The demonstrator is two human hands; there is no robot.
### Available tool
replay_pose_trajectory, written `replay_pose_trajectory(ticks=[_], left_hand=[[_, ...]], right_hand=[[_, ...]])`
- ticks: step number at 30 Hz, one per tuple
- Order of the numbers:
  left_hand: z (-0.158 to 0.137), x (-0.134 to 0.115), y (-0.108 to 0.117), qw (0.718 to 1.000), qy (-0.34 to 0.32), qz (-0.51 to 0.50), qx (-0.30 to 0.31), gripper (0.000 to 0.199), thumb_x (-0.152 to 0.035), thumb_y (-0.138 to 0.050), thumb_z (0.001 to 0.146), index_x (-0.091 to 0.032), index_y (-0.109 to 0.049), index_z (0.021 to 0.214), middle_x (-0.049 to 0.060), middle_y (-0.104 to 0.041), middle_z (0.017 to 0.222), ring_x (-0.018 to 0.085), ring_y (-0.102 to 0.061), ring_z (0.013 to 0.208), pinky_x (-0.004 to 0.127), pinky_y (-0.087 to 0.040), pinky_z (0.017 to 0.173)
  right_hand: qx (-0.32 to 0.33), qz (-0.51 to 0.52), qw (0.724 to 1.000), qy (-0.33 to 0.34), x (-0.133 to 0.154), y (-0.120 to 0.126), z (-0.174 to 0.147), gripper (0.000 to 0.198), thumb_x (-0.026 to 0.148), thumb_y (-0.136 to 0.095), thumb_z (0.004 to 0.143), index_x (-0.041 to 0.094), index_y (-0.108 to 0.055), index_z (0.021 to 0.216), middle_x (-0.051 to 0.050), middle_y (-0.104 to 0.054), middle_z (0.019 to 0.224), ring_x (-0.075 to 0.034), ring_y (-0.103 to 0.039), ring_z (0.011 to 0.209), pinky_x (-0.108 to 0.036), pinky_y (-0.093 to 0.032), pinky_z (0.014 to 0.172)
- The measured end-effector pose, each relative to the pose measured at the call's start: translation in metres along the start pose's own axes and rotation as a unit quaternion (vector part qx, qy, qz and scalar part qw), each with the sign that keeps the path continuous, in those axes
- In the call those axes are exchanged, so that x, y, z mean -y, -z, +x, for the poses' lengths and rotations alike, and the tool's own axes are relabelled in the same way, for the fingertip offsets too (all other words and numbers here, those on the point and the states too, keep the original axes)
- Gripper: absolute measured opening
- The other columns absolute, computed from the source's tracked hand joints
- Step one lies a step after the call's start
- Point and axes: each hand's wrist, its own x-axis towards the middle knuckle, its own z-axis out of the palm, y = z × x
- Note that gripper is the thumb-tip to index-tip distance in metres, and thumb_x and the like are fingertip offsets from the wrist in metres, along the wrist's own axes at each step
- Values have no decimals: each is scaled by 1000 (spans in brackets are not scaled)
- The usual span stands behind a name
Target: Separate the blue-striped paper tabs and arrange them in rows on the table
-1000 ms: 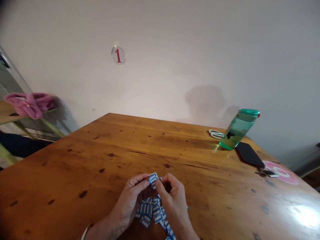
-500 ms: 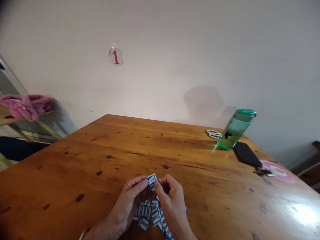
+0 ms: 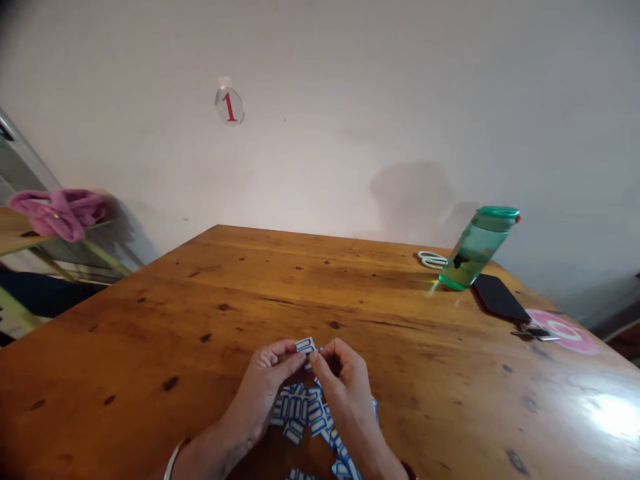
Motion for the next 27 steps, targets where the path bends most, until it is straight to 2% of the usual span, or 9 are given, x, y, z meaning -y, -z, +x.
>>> replay_pose_trajectory(ticks=[3,7,11,15,19,23,25,27], left_hand=[[0,-8,3,999,-18,-21,-25,16,-24,-71,61,-12,-68,71,4,-68,66,14,-61,60,25,-47,65],[2,-18,13,993,-42,-75,-76,15,-20,-71,61,-12,-66,73,6,-70,72,16,-64,69,26,-49,68],[3,-23,20,988,-59,-112,-90,15,-17,-71,62,-13,-64,74,6,-71,76,17,-65,72,26,-50,68],[2,-24,20,987,-55,-120,-89,12,-16,-70,63,-12,-64,73,7,-71,75,16,-65,71,26,-51,66],[1,-23,18,987,-45,-121,-95,16,-16,-71,61,-11,-63,74,7,-70,74,17,-65,70,27,-51,65],[1,-23,17,989,-44,-110,-89,17,-16,-71,61,-11,-62,74,7,-70,72,17,-64,69,28,-51,65],[0,-23,16,990,-40,-103,-87,17,-16,-70,61,-11,-60,74,7,-69,71,17,-64,68,28,-50,64],[0,-24,16,991,-35,-98,-83,17,-16,-70,61,-13,-58,73,6,-69,69,17,-64,67,29,-50,63]], right_hand=[[48,-18,999,11,0,7,3,28,42,-57,70,16,-54,60,3,-48,53,-10,-41,48,-21,-32,44],[96,-122,986,53,-2,11,3,17,30,-53,75,17,-56,64,2,-51,55,-12,-45,52,-23,-34,48],[187,-272,938,108,-7,7,-6,6,16,-55,70,19,-60,70,-1,-60,71,-16,-53,66,-26,-38,61],[229,-375,890,123,-14,1,-12,23,10,-56,65,20,-61,86,-5,-60,90,-21,-53,84,-30,-38,74],[257,-415,863,129,-16,0,-12,22,10,-53,66,19,-59,85,-6,-59,92,-22,-51,86,-32,-38,76],[267,-414,860,131,-16,-2,-11,19,8,-52,65,19,-58,80,-5,-59,90,-21,-51,84,-31,-38,73],[256,-391,874,135,-15,-3,-11,16,8,-52,64,19,-58,74,-4,-59,85,-19,-52,79,-29,-39,69],[237,-345,900,126,-12,-1,-8,12,9,-51,65,19,-57,66,-2,-59,75,-16,-52,69,-26,-38,62]])
